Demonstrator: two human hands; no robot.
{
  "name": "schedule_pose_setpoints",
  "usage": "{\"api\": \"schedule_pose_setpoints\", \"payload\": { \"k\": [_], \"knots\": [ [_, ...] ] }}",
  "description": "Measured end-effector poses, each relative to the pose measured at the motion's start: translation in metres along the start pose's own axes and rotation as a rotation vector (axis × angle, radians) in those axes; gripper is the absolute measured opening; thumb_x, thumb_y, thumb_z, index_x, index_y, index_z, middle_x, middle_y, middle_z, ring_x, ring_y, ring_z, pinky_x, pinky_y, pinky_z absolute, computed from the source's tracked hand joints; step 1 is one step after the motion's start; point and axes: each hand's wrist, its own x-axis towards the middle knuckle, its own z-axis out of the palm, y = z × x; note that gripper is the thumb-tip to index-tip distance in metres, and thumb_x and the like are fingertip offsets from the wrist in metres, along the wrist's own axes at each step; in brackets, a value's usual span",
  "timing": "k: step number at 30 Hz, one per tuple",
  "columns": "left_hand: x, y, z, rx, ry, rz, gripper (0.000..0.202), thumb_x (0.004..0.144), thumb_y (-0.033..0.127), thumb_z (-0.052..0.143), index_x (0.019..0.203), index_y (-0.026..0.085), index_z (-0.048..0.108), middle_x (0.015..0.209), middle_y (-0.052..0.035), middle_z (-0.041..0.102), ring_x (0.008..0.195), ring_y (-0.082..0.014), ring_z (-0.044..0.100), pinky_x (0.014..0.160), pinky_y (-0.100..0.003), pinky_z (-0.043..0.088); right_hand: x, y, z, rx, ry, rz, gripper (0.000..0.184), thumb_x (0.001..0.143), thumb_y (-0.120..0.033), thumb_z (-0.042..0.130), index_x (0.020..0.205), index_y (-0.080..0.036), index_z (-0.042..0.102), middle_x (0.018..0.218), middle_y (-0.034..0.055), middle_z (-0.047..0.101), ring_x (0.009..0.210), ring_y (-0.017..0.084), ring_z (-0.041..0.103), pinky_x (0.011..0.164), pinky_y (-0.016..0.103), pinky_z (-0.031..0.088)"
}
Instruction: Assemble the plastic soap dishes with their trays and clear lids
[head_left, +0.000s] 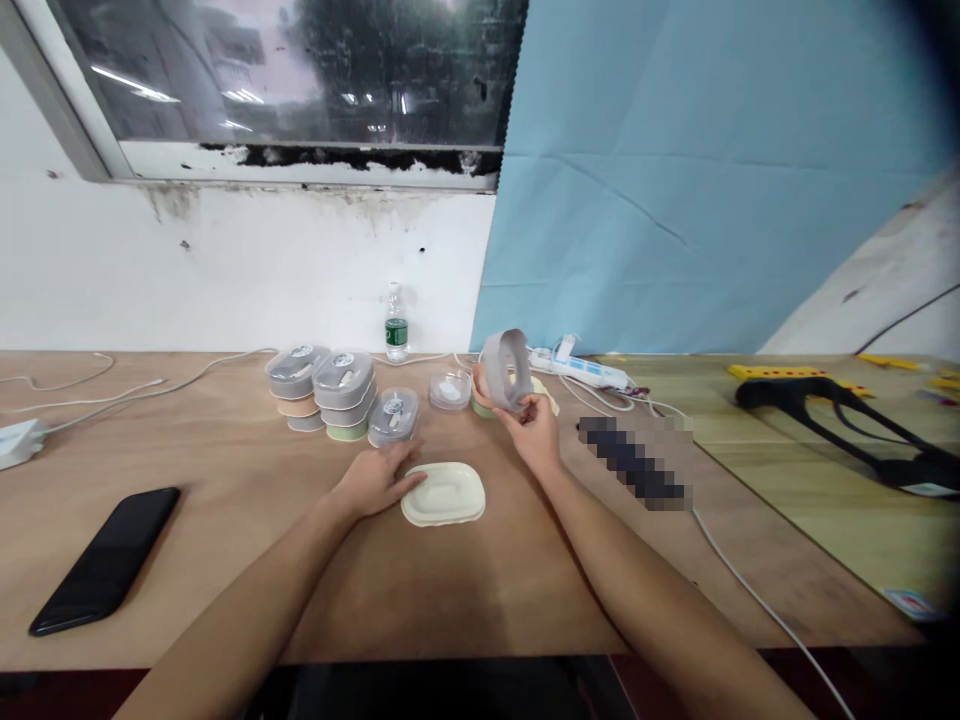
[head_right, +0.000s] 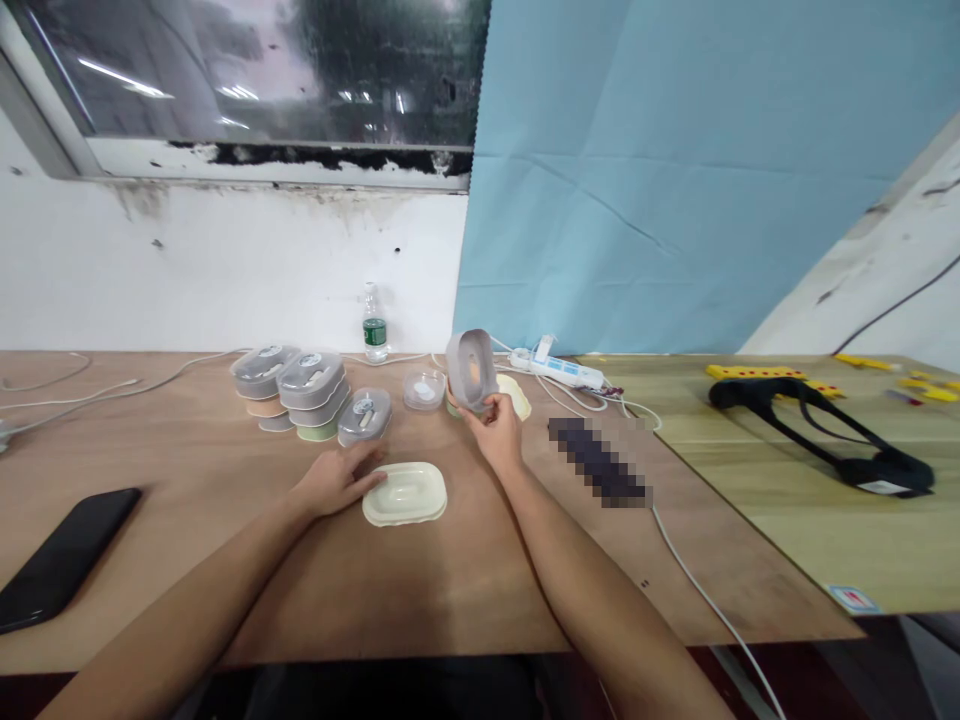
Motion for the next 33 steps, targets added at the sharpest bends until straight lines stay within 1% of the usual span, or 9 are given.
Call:
{"api": "schedule_pose_setpoints", "payload": {
  "k": [6,8,12,15,20,23,25,29,33],
  "knots": [
    [-0.002,-0.003,-0.001,-0.138,0.136,-0.056,0.095,0.082,0.053,0.057,0.149,0.020,-0.001,0.118,-0.0110,0.061,0.070,-0.0174,0.061,0.070,-0.031,0.047,-0.036,-0.037,0.001,0.131,-0.309,-0.131,0.041,0.059,-0.036,0.075,0.085,-0.024,0.046,0.067,-0.0033,0.053,0.057,0.013,0.047,0.056,0.026,0.039],
    [-0.002,-0.005,-0.002,-0.157,0.201,-0.026,0.097,0.082,0.047,0.058,0.148,0.020,-0.007,0.124,-0.0133,0.056,0.071,-0.0161,0.059,0.070,-0.030,0.047,-0.044,-0.048,-0.001,0.109,-0.435,-0.204,0.034,0.061,-0.032,0.072,0.086,-0.023,0.051,0.073,-0.0003,0.059,0.063,0.015,0.052,0.061,0.027,0.041],
    [-0.005,-0.006,-0.005,-0.109,0.280,0.116,0.073,0.082,0.037,0.055,0.145,0.023,0.020,0.122,-0.0106,0.056,0.085,-0.0180,0.059,0.075,-0.030,0.047,-0.050,-0.058,0.002,0.178,-0.537,-0.155,0.016,0.068,-0.027,0.063,0.081,-0.021,0.057,0.077,0.0024,0.063,0.069,0.017,0.056,0.064,0.027,0.043],
    [-0.006,-0.003,-0.005,-0.076,0.329,0.091,0.064,0.082,0.038,0.055,0.139,0.020,0.033,0.106,-0.0085,0.062,0.081,-0.0185,0.060,0.074,-0.030,0.047,-0.047,-0.053,0.008,0.261,-0.580,-0.027,0.023,0.064,-0.031,0.069,0.079,-0.019,0.058,0.073,0.0011,0.061,0.065,0.015,0.053,0.059,0.024,0.041],
    [-0.008,0.007,-0.004,-0.118,0.276,-0.073,0.078,0.083,0.052,0.055,0.145,0.018,0.022,0.068,0.0014,0.060,0.058,-0.0157,0.057,0.059,-0.026,0.043,-0.040,-0.046,0.011,0.206,-0.569,-0.002,0.036,0.074,-0.052,0.060,0.072,-0.017,0.057,0.061,-0.0014,0.052,0.058,0.012,0.044,0.053,0.023,0.034],
    [-0.008,0.010,-0.006,-0.191,0.216,-0.080,0.092,0.082,0.054,0.056,0.149,0.016,0.006,0.065,0.0029,0.059,0.057,-0.0166,0.058,0.056,-0.025,0.041,-0.037,-0.049,0.007,0.071,-0.556,-0.014,0.048,0.081,-0.059,0.050,0.057,-0.018,0.048,0.054,-0.0021,0.044,0.053,0.011,0.040,0.049,0.023,0.027],
    [-0.008,0.009,-0.007,-0.225,0.180,-0.054,0.091,0.082,0.055,0.055,0.149,0.016,0.007,0.067,0.0025,0.061,0.058,-0.0166,0.058,0.057,-0.025,0.041,-0.034,-0.052,0.003,0.015,-0.621,0.029,0.053,0.083,-0.061,0.045,0.052,-0.018,0.044,0.051,-0.0024,0.041,0.050,0.010,0.039,0.047,0.023,0.025],
    [-0.007,0.005,-0.009,-0.228,0.109,-0.036,0.074,0.081,0.058,0.053,0.140,0.016,0.036,0.066,0.0011,0.062,0.060,-0.0165,0.058,0.060,-0.026,0.042,-0.028,-0.056,-0.005,-0.036,-0.846,0.129,0.060,0.081,-0.068,0.041,0.048,-0.018,0.044,0.045,-0.0034,0.039,0.046,0.010,0.038,0.044,0.022,0.024],
    [-0.002,0.005,-0.007,-0.156,0.021,-0.091,0.049,0.085,0.059,0.047,0.108,0.019,0.064,0.071,-0.0014,0.065,0.066,-0.0161,0.059,0.062,-0.025,0.041,-0.028,-0.056,-0.007,-0.174,-0.979,0.144,0.065,0.075,-0.074,0.045,0.043,-0.018,0.047,0.039,-0.0029,0.039,0.039,0.009,0.035,0.041,0.023,0.019]
  ]
}}
